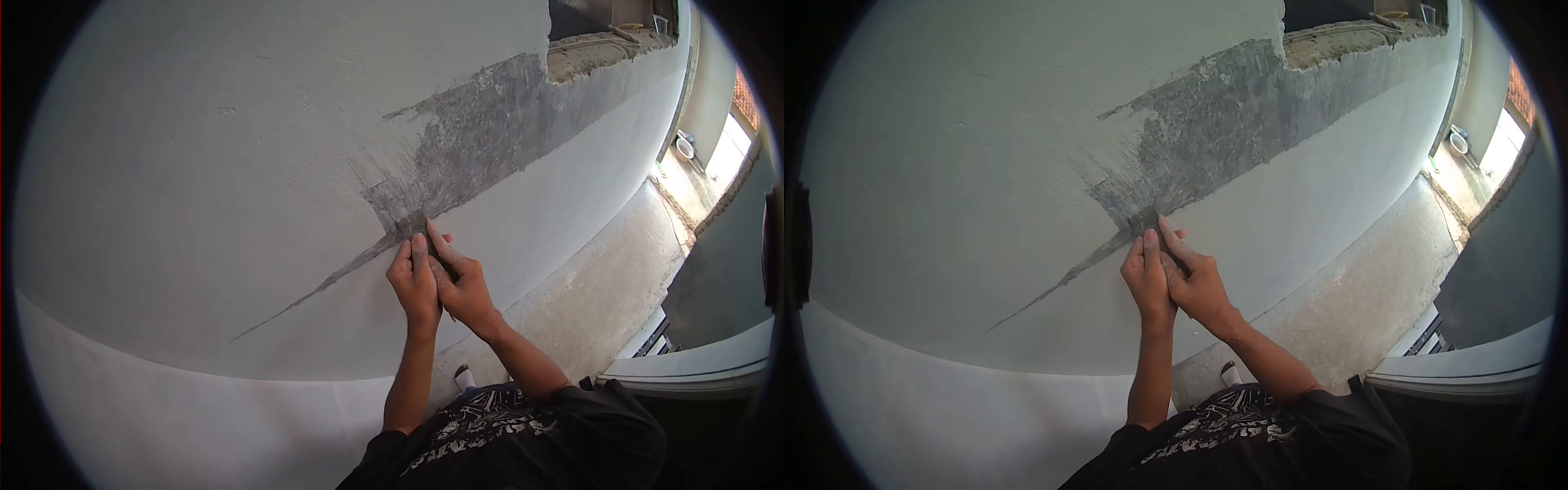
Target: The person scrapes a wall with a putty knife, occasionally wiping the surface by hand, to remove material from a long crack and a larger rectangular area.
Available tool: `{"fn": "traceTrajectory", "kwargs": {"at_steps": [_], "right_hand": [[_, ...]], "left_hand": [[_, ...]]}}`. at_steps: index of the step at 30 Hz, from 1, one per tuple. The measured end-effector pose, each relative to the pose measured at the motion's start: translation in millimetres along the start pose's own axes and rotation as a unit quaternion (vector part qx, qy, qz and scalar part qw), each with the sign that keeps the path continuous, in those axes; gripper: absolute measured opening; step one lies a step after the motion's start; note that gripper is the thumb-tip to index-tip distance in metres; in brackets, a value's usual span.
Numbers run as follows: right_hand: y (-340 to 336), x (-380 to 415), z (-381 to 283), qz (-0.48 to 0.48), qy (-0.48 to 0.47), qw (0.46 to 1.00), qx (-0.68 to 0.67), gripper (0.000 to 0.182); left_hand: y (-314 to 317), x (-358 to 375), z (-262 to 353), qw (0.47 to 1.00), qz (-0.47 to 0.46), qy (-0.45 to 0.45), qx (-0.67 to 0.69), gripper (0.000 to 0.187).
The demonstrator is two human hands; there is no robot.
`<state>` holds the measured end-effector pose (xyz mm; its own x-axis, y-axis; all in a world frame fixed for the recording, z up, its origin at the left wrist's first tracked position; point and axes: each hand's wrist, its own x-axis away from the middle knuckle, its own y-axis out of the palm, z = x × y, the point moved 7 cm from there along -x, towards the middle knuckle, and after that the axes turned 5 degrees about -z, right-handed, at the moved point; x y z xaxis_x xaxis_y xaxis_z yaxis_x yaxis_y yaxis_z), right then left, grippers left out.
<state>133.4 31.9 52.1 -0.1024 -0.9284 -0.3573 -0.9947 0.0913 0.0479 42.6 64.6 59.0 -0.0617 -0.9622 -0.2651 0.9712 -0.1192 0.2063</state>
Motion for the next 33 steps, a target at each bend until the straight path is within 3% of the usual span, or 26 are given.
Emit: {"fn": "traceTrajectory", "kwargs": {"at_steps": [1, 7, 10, 13, 14, 17, 21, 23, 29, 32, 33], "right_hand": [[1, 7, 13, -0.016, 0.040, 0.999, 0.026, 0.052], [-1, -4, -12, -0.013, 0.045, 0.999, -0.011, 0.055], [-4, 3, 9, 0.014, -0.015, 1.000, 0.005, 0.055], [-11, -5, -11, 0.039, -0.105, 0.994, 0.019, 0.056], [-18, -5, -16, 0.001, 0.015, 0.999, 0.030, 0.055], [-25, -12, -19, 0.037, -0.047, 0.998, 0.000, 0.053], [-31, -17, -21, -0.011, 0.018, 1.000, -0.004, 0.055], [-31, -25, -45, -0.029, 0.033, 0.999, 0.020, 0.055], [-30, -24, -26, 0.005, -0.078, 0.997, 0.025, 0.055], [-27, -35, -51, -0.029, 0.023, 0.999, -0.028, 0.055], [-28, -33, -47, -0.023, 0.007, 1.000, -0.013, 0.054]], "left_hand": [[-5, 5, -19, 0.999, 0.019, -0.018, 0.033, 0.033], [4, -3, 17, 0.999, -0.004, -0.011, 0.030, 0.030], [4, 5, -11, 0.999, 0.013, -0.029, 0.031, 0.030], [14, -2, 4, 1.000, -0.020, 0.012, 0.020, 0.030], [22, -6, 15, 0.998, -0.038, 0.005, 0.049, 0.029], [30, -12, 13, 0.998, -0.042, 0.025, 0.037, 0.029], [36, -15, 19, 0.997, -0.011, 0.070, 0.031, 0.030], [37, -22, 30, 0.998, -0.015, 0.048, 0.025, 0.031], [36, -26, 33, 0.997, -0.011, 0.070, -0.018, 0.033], [34, -22, 38, 0.999, -0.008, 0.047, -0.015, 0.033], [35, -27, 40, 0.999, -0.009, 0.049, -0.009, 0.033]]}}
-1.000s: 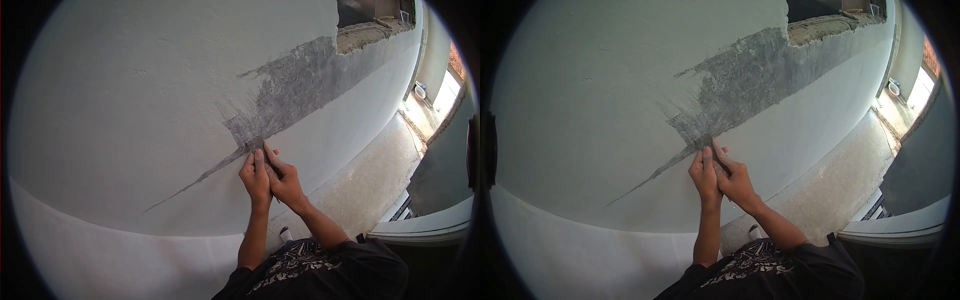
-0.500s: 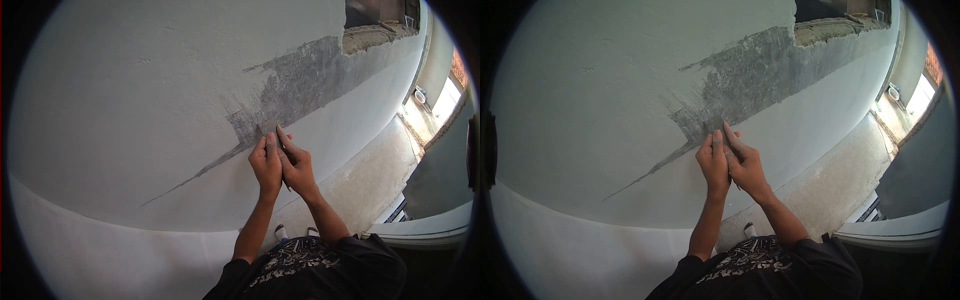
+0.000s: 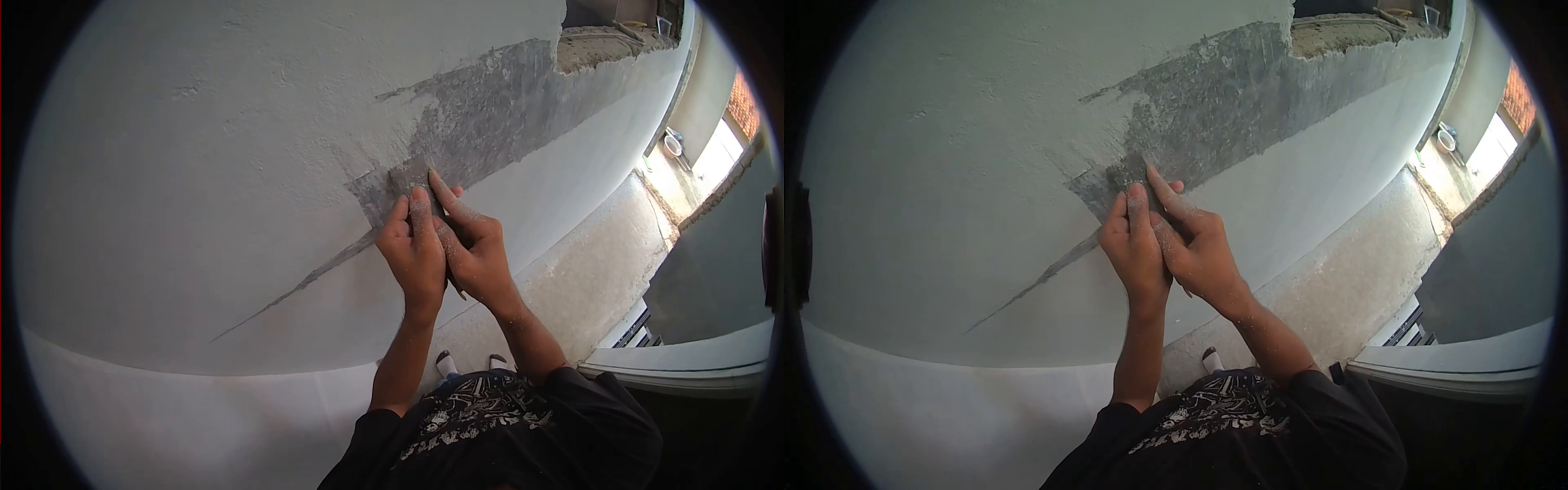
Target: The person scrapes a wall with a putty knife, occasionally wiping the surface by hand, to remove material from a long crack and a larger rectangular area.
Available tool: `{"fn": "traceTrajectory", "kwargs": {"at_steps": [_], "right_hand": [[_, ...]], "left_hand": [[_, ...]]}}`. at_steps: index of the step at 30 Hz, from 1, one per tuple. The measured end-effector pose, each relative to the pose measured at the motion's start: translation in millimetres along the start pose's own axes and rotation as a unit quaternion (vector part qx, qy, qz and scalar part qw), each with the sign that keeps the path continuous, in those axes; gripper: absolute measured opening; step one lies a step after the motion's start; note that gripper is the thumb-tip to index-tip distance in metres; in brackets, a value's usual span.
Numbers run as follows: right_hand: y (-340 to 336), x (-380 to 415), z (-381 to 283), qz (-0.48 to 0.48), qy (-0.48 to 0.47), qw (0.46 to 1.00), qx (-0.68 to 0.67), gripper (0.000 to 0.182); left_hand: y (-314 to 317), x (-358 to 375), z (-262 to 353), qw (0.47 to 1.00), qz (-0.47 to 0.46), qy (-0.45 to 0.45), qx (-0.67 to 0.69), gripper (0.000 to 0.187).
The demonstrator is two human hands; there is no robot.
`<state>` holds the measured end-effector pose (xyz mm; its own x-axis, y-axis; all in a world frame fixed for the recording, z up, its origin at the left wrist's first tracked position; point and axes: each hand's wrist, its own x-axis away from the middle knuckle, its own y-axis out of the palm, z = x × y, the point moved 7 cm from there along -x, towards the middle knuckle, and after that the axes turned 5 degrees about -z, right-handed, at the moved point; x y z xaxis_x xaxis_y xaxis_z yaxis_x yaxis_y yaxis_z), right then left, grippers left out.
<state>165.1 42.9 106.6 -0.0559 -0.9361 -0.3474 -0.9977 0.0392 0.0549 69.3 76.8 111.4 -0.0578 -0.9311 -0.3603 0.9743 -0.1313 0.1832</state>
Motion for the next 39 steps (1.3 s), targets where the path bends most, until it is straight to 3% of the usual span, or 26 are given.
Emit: {"fn": "traceTrajectory", "kwargs": {"at_steps": [5, 15, 20, 22, 26, 28, 32, 36, 39], "right_hand": [[4, 2, 1, 0.026, -0.090, 0.995, 0.016, 0.054], [3, 3, -8, 0.005, -0.009, 0.999, 0.034, 0.053], [5, 2, 10, 0.019, -0.062, 0.997, 0.034, 0.055], [4, 3, -7, -0.003, 0.021, 1.000, -0.020, 0.055], [4, 10, 4, 0.005, 0.005, 0.998, 0.062, 0.055], [8, 4, -4, 0.036, -0.063, 0.997, 0.029, 0.054], [6, 16, 6, 0.017, -0.022, 0.999, 0.044, 0.055], [8, 1, -17, 0.018, -0.087, 0.995, 0.044, 0.057], [6, 14, -3, -0.001, 0.000, 1.000, 0.005, 0.056]], "left_hand": [[-1, 1, -3, 1.000, 0.011, -0.010, 0.018, 0.030], [-2, 3, 1, 0.999, 0.000, -0.002, 0.032, 0.028], [-3, 0, 2, 0.999, 0.002, -0.016, 0.042, 0.028], [-3, 6, 3, 0.999, -0.001, -0.020, 0.045, 0.028], [-4, 0, -3, 0.999, -0.011, 0.022, 0.027, 0.027], [-6, 6, 1, 0.999, -0.007, 0.010, 0.030, 0.027], [-6, 16, -1, 0.999, -0.004, -0.028, 0.030, 0.027], [3, 0, 27, 0.998, -0.003, -0.007, 0.057, 0.028], [-6, 9, 0, 1.000, -0.004, -0.009, 0.025, 0.027]]}}
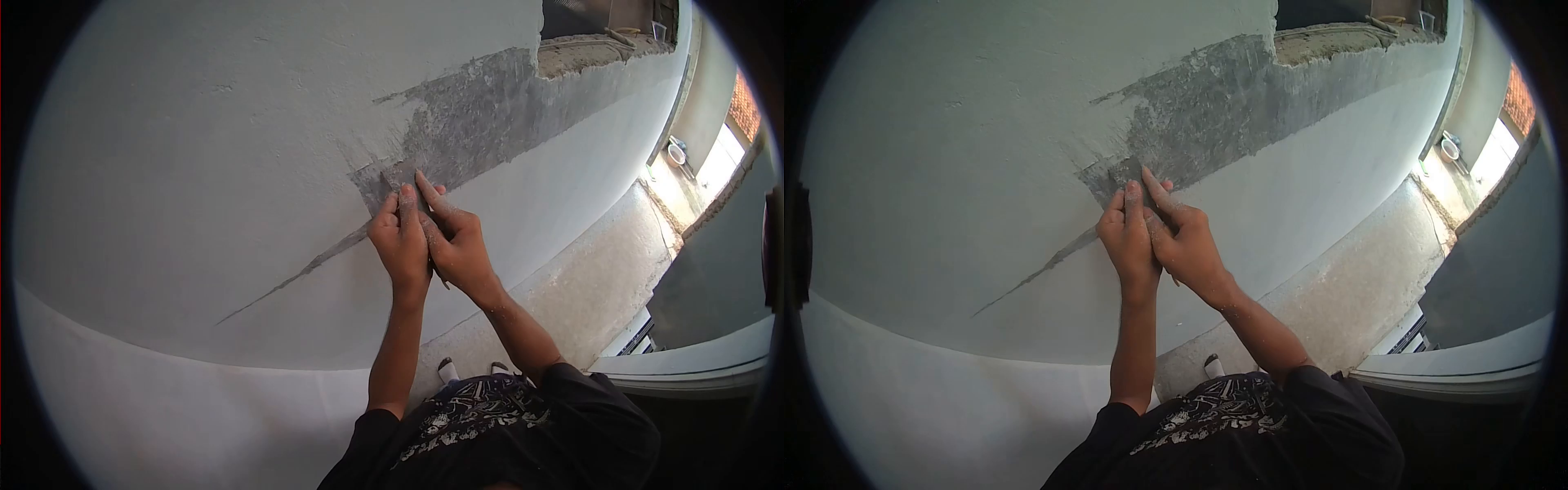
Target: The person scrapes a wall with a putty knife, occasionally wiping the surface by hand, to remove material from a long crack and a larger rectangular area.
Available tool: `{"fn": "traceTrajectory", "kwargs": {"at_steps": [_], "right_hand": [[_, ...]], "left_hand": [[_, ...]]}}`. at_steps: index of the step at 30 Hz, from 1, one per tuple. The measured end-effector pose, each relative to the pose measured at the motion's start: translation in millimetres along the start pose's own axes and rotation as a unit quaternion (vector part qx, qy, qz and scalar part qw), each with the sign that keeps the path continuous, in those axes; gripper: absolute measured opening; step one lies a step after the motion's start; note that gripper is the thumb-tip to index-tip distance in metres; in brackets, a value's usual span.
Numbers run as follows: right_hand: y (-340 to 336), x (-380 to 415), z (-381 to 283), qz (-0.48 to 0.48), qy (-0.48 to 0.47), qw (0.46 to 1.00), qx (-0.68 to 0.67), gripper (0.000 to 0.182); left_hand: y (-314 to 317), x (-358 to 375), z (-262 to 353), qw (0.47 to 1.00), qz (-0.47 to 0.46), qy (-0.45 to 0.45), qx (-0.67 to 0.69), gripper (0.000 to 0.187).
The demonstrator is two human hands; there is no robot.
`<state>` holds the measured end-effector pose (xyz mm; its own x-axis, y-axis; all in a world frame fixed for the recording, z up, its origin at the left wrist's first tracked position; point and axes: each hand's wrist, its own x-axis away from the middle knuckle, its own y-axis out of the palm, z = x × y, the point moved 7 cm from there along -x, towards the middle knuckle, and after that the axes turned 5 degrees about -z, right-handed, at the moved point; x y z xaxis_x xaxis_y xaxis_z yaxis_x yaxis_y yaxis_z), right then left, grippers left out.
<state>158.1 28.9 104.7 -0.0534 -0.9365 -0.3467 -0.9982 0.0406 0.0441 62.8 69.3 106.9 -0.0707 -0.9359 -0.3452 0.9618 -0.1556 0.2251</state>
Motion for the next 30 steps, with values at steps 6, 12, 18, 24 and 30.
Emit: {"fn": "traceTrajectory", "kwargs": {"at_steps": [6, 12, 18, 24, 30], "right_hand": [[2, -14, 0, 0.014, -0.102, 0.995, 0.002, 0.056], [-9, 12, 23, -0.053, 0.034, 0.997, -0.045, 0.054], [-77, 82, 126, -0.139, 0.240, 0.957, -0.079, 0.053], [-237, 305, 414, 0.055, 0.561, 0.805, -0.184, 0.024], [-335, 597, 508, 0.428, 0.662, 0.525, -0.321, 0.030]], "left_hand": [[7, -4, 15, 0.999, 0.020, -0.001, 0.043, 0.028], [-15, 6, -22, 0.976, -0.027, -0.023, -0.215, 0.028], [-36, 47, 49, 0.906, 0.166, 0.106, -0.375, 0.034], [7, -7, 27, 0.677, 0.212, 0.260, -0.655, 0.094], [130, -34, -47, 0.621, 0.023, 0.300, -0.724, 0.094]]}}
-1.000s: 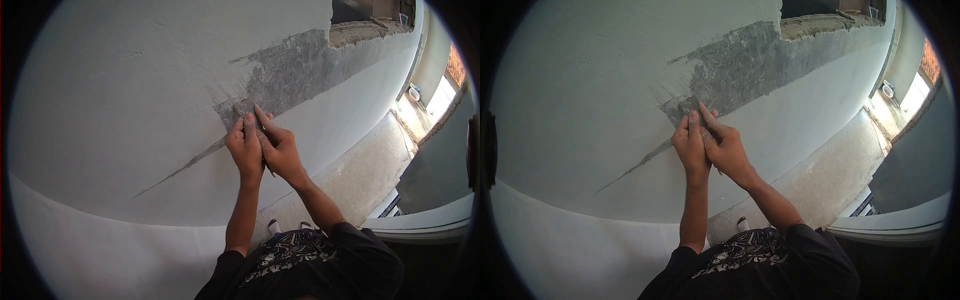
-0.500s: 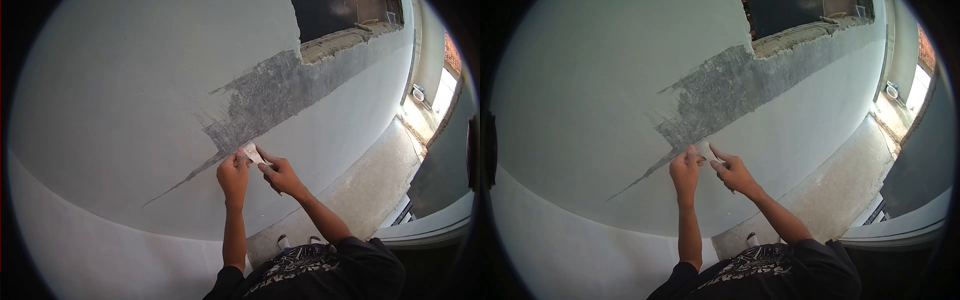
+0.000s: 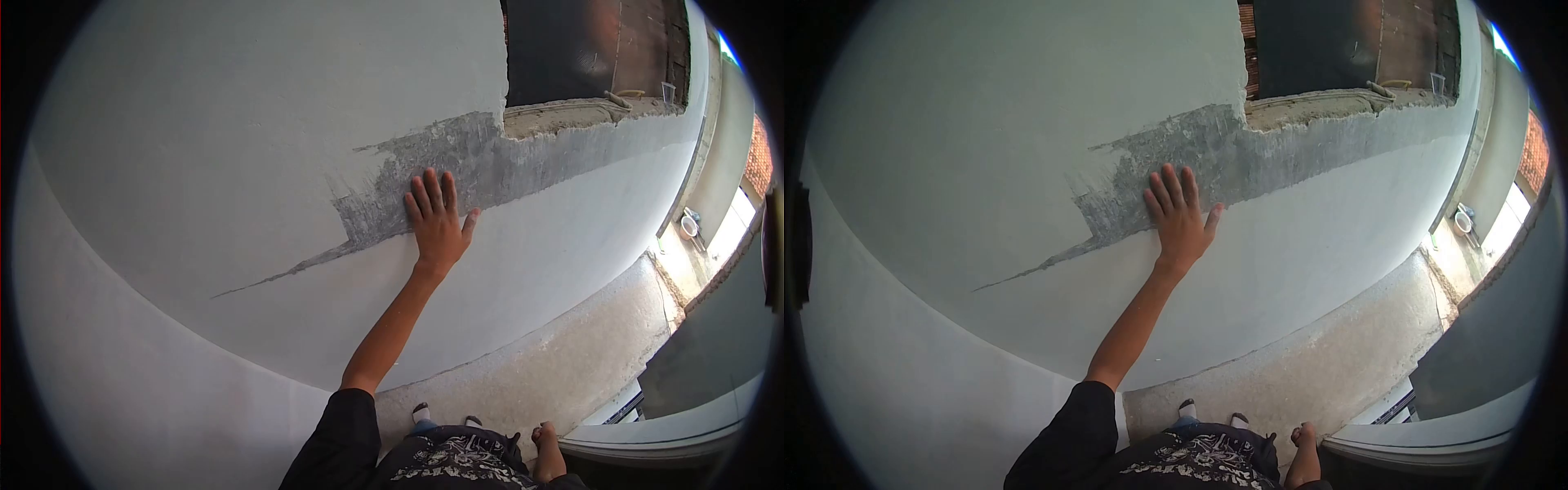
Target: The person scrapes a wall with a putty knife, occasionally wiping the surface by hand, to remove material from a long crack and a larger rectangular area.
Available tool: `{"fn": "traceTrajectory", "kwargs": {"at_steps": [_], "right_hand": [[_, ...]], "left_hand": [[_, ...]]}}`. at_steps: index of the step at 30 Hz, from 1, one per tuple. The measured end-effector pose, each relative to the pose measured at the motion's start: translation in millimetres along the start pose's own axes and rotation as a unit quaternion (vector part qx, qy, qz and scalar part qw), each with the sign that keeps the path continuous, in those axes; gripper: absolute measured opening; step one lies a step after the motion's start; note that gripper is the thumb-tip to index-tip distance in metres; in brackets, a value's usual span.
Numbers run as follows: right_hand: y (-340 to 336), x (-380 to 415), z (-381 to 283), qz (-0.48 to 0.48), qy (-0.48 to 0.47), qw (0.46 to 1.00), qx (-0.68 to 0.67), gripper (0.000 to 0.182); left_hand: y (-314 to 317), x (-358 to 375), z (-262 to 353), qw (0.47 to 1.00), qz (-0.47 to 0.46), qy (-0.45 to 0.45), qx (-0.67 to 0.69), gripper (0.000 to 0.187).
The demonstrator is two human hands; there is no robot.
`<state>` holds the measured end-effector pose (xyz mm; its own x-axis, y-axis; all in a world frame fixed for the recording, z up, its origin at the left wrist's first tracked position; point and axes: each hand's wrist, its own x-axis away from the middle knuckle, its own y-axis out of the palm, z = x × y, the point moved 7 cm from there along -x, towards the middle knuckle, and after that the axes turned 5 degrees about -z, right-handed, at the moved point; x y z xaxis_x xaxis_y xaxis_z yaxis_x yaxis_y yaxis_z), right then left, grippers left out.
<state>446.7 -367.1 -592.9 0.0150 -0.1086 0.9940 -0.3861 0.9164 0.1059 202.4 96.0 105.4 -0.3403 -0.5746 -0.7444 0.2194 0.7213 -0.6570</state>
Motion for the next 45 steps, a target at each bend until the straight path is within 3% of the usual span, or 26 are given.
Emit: {"fn": "traceTrajectory", "kwargs": {"at_steps": [1, 3, 5, 7, 11, 14, 17, 23, 29, 45], "right_hand": [[-33, 5, 2, 0.116, -0.037, 0.991, -0.047, 0.031], [-57, 25, 22, 0.094, 0.047, 0.994, -0.038, 0.029], [-70, 46, 27, 0.060, 0.035, 0.998, -0.013, 0.025], [-88, 17, 35, 0.014, 0.034, 0.999, 0.009, 0.027], [-106, 0, 38, 0.105, 0.020, 0.994, 0.015, 0.029], [-99, -14, 28, 0.131, -0.057, 0.989, -0.027, 0.027], [-79, -28, 20, 0.069, -0.045, 0.996, -0.043, 0.003], [-8, -35, 2, 0.040, -0.045, 0.998, -0.012, 0.004], [66, 23, -4, 0.008, -0.116, 0.985, 0.128, 0.006], [25, -10, 4, 0.031, -0.069, 0.991, 0.111, 0.014]], "left_hand": [[7, 0, 14, 0.999, -0.031, 0.029, 0.016, 0.093], [6, 1, 22, 0.999, -0.015, 0.020, 0.046, 0.090], [9, 4, 24, 0.998, -0.009, 0.029, 0.053, 0.086], [11, 9, 4, 0.998, -0.010, 0.050, 0.025, 0.083], [-18, 19, -42, 0.997, 0.040, 0.059, -0.037, 0.081], [-45, 26, -81, 0.993, 0.076, 0.036, -0.078, 0.083], [-61, 38, -114, 0.988, 0.079, 0.009, -0.129, 0.085], [-76, 63, -141, 0.985, 0.051, -0.021, -0.162, 0.087], [-78, 72, -142, 0.987, 0.016, -0.056, -0.151, 0.089], [-95, -31, -95, 0.985, 0.101, 0.000, -0.143, 0.093]]}}
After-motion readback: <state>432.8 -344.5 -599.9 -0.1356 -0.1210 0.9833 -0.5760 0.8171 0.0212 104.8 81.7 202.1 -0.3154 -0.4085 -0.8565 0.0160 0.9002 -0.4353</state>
